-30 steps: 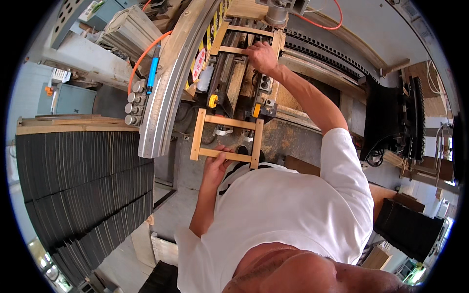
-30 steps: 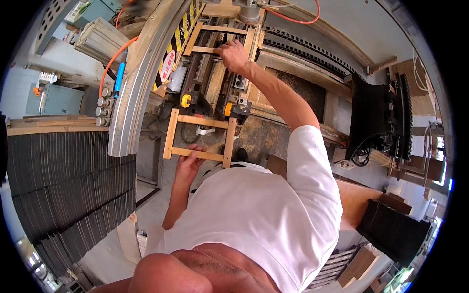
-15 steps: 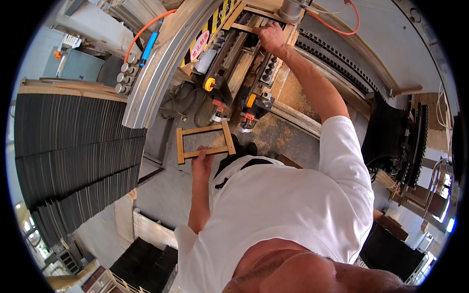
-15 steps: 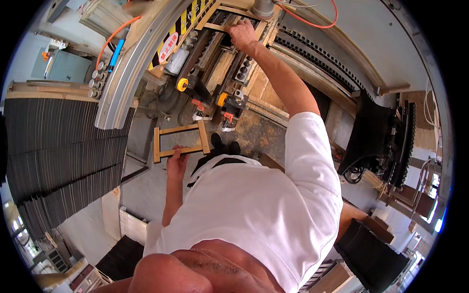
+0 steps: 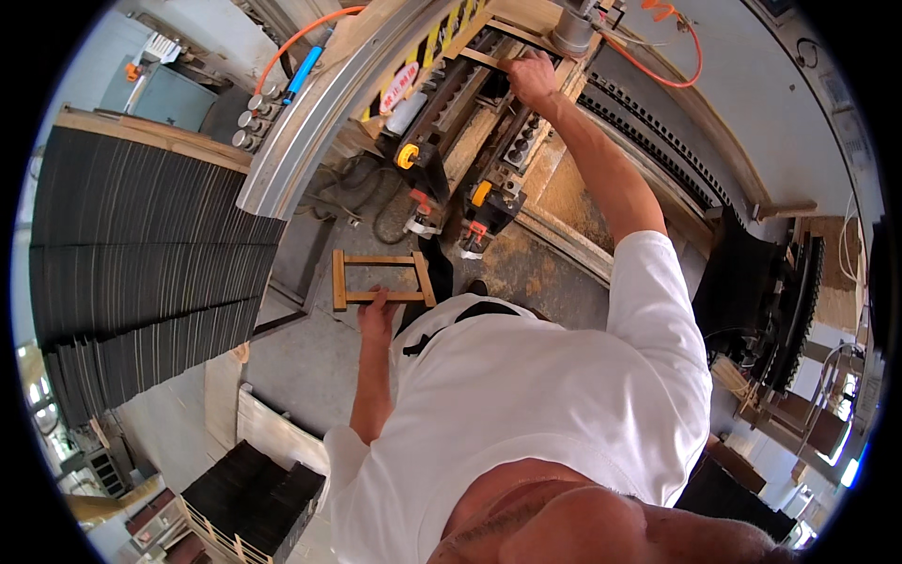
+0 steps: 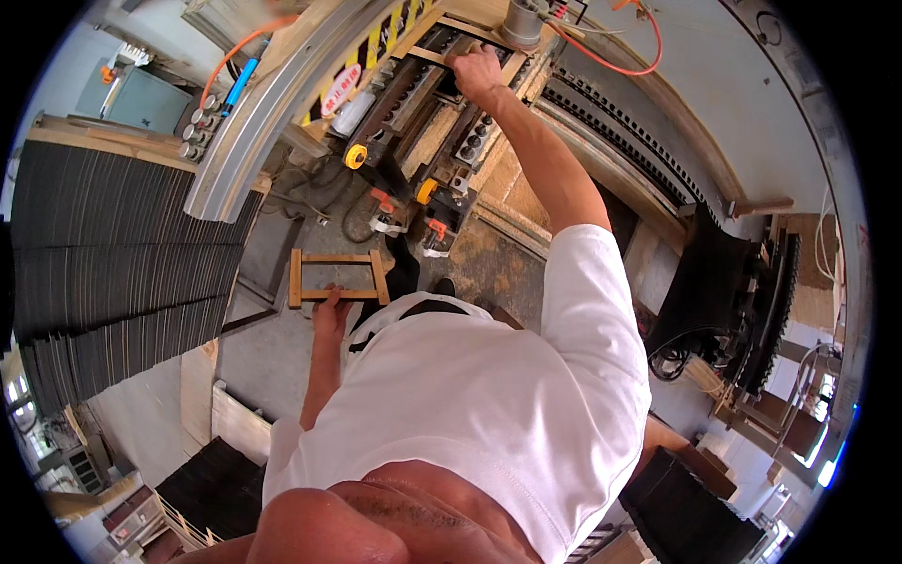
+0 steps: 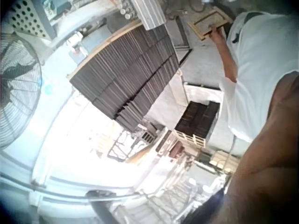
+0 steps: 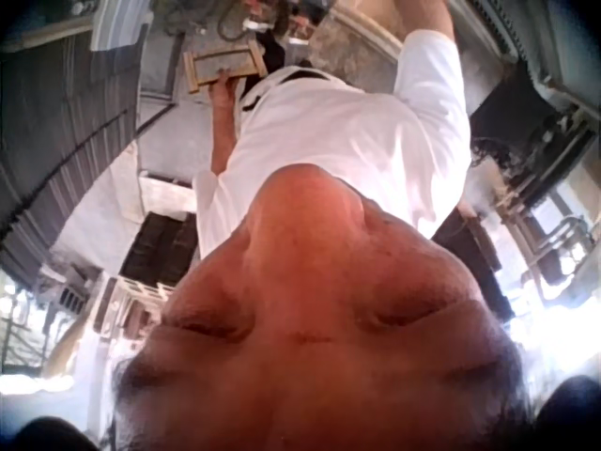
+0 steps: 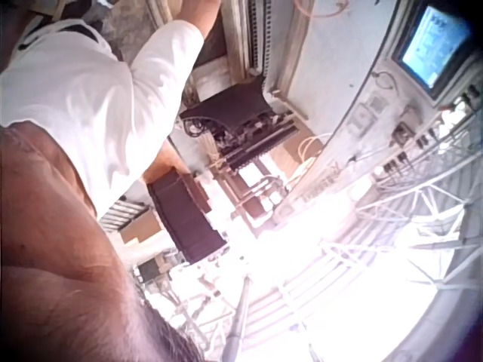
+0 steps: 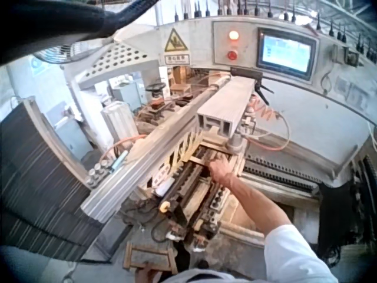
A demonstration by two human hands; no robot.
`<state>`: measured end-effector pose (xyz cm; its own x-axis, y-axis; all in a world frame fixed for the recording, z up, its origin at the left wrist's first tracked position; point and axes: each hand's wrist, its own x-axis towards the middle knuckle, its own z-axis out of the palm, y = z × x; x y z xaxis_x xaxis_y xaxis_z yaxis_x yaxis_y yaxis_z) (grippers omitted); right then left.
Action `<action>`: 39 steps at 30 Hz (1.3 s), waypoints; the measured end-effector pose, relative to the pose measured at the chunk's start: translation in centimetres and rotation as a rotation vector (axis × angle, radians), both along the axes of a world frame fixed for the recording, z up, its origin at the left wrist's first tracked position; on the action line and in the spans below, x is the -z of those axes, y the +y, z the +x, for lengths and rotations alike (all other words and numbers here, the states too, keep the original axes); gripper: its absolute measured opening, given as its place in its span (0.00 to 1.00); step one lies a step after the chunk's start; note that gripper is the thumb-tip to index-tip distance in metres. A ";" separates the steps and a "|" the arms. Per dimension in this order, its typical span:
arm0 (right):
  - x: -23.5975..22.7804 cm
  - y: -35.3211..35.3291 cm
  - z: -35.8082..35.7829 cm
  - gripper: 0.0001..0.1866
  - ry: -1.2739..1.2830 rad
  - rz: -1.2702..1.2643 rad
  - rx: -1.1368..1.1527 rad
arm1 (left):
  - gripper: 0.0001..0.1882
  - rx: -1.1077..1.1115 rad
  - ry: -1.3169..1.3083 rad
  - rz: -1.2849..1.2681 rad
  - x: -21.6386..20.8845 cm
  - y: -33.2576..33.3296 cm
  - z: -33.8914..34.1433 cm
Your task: The person repeatedly picks up small wooden frames and dark slatted panels, places them on a machine, and removes them. The person also stacks the dark panels on a workbench.
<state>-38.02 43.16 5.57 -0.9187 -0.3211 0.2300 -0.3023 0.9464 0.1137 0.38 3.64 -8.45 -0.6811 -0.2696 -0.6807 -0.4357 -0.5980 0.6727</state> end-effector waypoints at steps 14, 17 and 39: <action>-1.5 -0.7 1.7 0.11 -0.007 -0.058 0.069 | 0.19 0.219 0.223 -0.508 -11.7 -7.5 5.2; -1.8 0.1 1.4 0.16 0.022 0.015 0.036 | 0.18 0.204 0.375 -0.609 -17.6 -11.9 7.3; 2.1 -35.7 38.8 0.08 -0.421 -1.158 -0.349 | 0.15 -0.521 0.630 -0.976 -60.8 -68.6 7.5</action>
